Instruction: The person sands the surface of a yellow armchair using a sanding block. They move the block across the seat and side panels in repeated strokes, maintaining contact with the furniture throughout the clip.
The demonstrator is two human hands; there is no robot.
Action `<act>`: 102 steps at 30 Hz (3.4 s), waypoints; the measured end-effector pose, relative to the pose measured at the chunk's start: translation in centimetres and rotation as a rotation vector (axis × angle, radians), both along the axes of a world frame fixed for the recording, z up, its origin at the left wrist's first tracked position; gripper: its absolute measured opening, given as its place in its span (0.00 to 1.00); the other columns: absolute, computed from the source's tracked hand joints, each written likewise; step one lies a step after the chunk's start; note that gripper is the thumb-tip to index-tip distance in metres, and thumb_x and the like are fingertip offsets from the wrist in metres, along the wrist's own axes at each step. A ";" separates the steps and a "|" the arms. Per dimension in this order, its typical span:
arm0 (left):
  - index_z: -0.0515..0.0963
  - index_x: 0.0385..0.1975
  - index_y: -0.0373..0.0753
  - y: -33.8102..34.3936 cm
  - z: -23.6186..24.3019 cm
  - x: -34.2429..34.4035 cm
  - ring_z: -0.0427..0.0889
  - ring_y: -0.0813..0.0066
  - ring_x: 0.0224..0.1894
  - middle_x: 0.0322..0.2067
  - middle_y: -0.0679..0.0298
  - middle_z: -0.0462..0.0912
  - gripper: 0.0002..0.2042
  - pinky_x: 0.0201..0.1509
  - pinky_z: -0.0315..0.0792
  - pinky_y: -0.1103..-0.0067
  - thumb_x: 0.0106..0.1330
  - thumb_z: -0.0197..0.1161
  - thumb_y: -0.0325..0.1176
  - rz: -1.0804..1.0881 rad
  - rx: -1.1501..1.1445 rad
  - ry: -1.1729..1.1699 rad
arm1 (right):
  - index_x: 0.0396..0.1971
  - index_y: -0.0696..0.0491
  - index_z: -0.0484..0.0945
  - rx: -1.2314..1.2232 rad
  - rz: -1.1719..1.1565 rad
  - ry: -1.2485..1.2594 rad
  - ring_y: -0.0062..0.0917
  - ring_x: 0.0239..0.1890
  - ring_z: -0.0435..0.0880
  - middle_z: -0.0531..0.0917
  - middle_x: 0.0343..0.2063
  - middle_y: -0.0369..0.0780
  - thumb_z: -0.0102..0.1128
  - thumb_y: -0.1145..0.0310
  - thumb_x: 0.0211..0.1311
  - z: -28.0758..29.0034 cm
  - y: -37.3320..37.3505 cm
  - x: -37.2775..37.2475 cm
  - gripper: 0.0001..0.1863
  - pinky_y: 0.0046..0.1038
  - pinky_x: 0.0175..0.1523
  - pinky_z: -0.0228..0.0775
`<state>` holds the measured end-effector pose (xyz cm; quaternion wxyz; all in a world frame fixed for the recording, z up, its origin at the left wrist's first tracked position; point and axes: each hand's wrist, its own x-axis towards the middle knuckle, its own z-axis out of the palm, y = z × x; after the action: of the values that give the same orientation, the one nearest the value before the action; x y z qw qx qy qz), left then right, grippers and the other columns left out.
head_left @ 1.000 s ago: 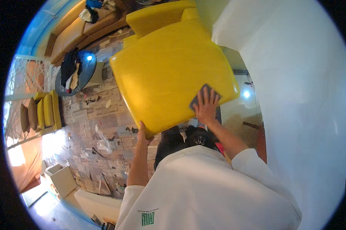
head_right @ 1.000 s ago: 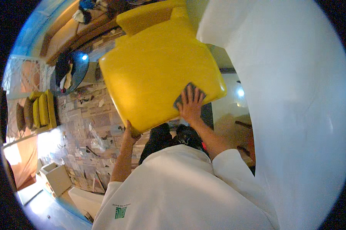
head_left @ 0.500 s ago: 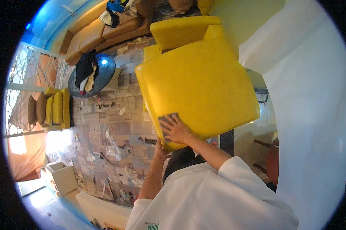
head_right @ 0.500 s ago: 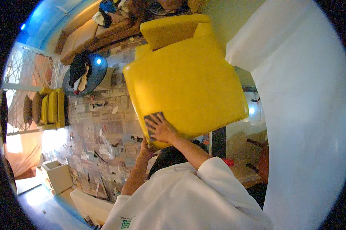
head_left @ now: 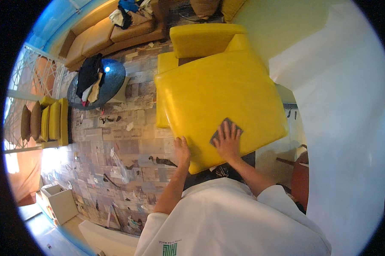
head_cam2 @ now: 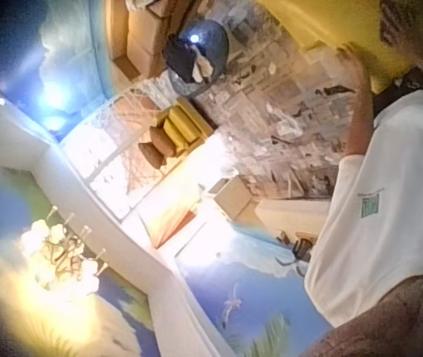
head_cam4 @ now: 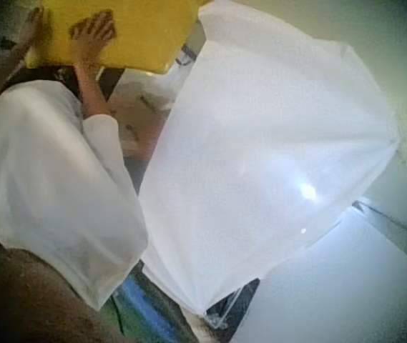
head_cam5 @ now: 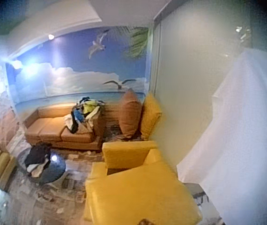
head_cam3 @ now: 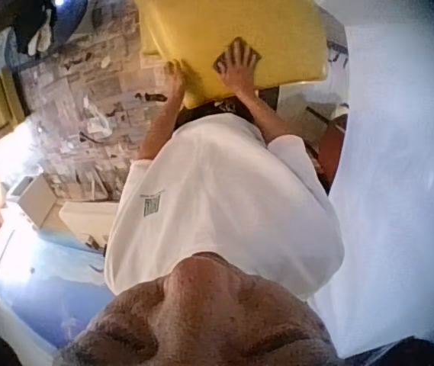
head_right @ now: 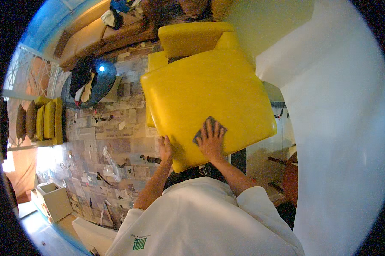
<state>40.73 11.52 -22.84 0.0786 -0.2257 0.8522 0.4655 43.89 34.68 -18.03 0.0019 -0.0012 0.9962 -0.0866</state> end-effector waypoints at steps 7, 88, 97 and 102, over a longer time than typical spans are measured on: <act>0.58 0.82 0.37 -2.6 2.0 -0.5 0.73 0.40 0.73 0.74 0.41 0.70 0.42 0.74 0.67 0.60 0.81 0.48 0.66 -0.103 0.334 -0.202 | 0.78 0.44 0.70 -0.040 0.509 -0.060 0.51 0.85 0.48 0.55 0.84 0.40 0.55 0.44 0.78 0.6 -10.5 -8.2 0.34 0.63 0.83 0.39; 0.63 0.81 0.53 20.4 7.5 -5.7 0.34 0.27 0.84 0.85 0.47 0.36 0.48 0.67 0.54 0.20 0.61 0.76 0.61 -1.064 -0.666 -0.018 | 0.82 0.59 0.56 -0.128 -0.876 0.107 0.77 0.80 0.37 0.39 0.83 0.62 0.51 0.47 0.82 -2.9 10.6 6.0 0.41 0.79 0.74 0.46; 0.65 0.79 0.54 25.9 8.9 -8.4 0.34 0.30 0.85 0.85 0.48 0.38 0.50 0.68 0.52 0.20 0.56 0.80 0.61 -1.020 -0.626 0.013 | 0.80 0.54 0.61 -0.109 -1.181 0.138 0.73 0.80 0.45 0.47 0.82 0.59 0.55 0.45 0.79 -4.8 20.6 2.0 0.40 0.77 0.74 0.50; 0.69 0.77 0.55 28.2 9.4 -9.9 0.35 0.31 0.85 0.86 0.52 0.43 0.50 0.69 0.49 0.19 0.51 0.83 0.61 -1.065 -0.584 0.102 | 0.79 0.51 0.65 0.051 -1.050 0.006 0.66 0.79 0.54 0.57 0.80 0.55 0.49 0.43 0.81 -3.6 26.1 -1.3 0.37 0.77 0.74 0.47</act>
<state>30.87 39.69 -13.42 0.1946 0.2419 0.9430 0.1196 42.61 60.77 -21.61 -0.0447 0.4979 0.8646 -0.0515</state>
